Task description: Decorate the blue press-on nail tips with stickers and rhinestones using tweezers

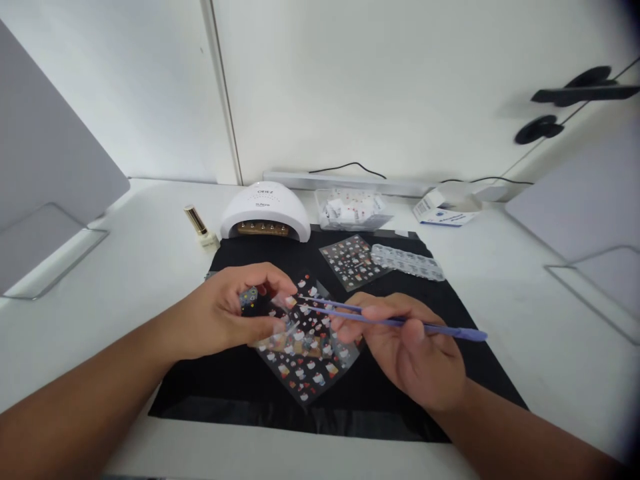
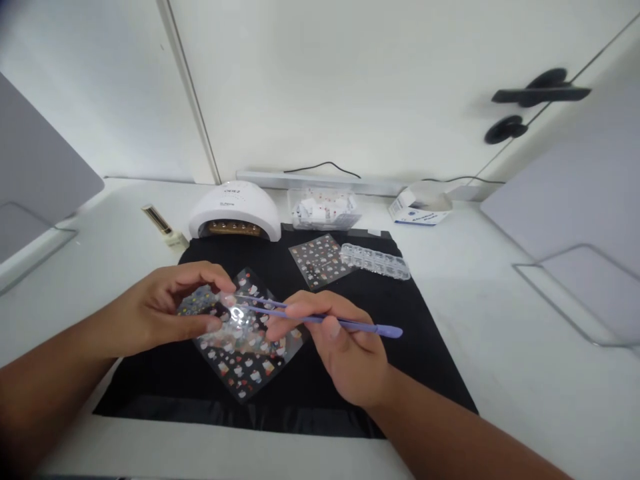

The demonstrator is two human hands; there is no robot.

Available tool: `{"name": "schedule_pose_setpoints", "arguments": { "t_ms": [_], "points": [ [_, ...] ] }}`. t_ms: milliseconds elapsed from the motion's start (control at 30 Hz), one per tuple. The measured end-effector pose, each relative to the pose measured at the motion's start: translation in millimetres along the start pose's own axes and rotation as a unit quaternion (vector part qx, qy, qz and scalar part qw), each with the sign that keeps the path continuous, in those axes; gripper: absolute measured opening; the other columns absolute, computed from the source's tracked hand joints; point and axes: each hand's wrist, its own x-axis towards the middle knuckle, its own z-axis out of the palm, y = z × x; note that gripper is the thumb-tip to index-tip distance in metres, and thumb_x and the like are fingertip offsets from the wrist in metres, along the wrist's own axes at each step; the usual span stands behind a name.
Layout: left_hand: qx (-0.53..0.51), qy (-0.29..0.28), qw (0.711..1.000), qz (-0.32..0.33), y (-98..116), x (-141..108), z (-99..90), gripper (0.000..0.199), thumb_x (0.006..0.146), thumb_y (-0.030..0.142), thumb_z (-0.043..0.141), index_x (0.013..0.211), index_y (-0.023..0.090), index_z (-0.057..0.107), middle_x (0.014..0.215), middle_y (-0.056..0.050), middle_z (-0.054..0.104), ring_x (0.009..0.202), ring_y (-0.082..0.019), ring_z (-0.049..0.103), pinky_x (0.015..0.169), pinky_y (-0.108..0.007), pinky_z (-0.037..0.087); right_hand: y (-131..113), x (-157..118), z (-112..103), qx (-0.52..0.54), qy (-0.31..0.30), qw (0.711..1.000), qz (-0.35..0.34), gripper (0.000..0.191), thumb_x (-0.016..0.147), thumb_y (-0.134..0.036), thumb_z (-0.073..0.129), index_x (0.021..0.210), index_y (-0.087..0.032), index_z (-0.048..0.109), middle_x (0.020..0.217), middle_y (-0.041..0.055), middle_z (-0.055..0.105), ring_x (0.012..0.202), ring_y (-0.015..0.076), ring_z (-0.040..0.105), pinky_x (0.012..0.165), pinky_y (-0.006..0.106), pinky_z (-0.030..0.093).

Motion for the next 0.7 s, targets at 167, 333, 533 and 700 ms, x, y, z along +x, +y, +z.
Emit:
{"name": "schedule_pose_setpoints", "arguments": {
  "t_ms": [167,333,533,700],
  "points": [
    [-0.024,-0.015,0.999,-0.027,-1,-1,5.4,0.026,0.078,0.019,0.073,0.102,0.02,0.063,0.092,-0.002,0.062,0.081,-0.011,0.059,0.07,-0.019,0.05,1,-3,-1,-0.022,-0.038,0.999,-0.013,0.031,0.098,-0.039,0.044,0.114,-0.029,0.069,0.087,0.0061,0.075,0.091,0.0235,0.068,0.08,0.045,0.055],
    [-0.066,-0.014,0.996,-0.058,2,-2,9.6,0.03,0.077,0.017,0.074,0.104,0.019,0.062,0.086,0.0,0.06,0.077,-0.009,0.058,0.065,-0.016,0.05,1,-1,-2,-0.009,-0.036,0.998,-0.04,0.033,0.099,-0.037,0.044,0.114,-0.022,0.07,0.085,0.0083,0.075,0.091,0.0241,0.067,0.079,0.044,0.055],
    [-0.124,-0.012,0.989,-0.078,1,-3,12.4,0.025,0.082,0.015,0.068,0.106,0.02,0.063,0.083,0.002,0.061,0.073,-0.006,0.059,0.066,-0.013,0.051,-3,2,-1,-0.016,-0.04,0.997,-0.061,0.035,0.098,-0.036,0.044,0.113,-0.019,0.071,0.081,0.0101,0.074,0.09,0.0255,0.066,0.077,0.044,0.056],
    [-0.114,0.008,0.989,-0.097,1,-3,13.1,0.025,0.079,0.015,0.071,0.104,0.021,0.068,0.084,0.002,0.062,0.075,-0.007,0.06,0.069,-0.014,0.053,-5,3,-2,-0.047,-0.058,0.994,-0.078,0.038,0.098,-0.037,0.043,0.114,-0.018,0.072,0.075,0.0104,0.073,0.084,0.0257,0.067,0.074,0.044,0.056]
  ]
}}
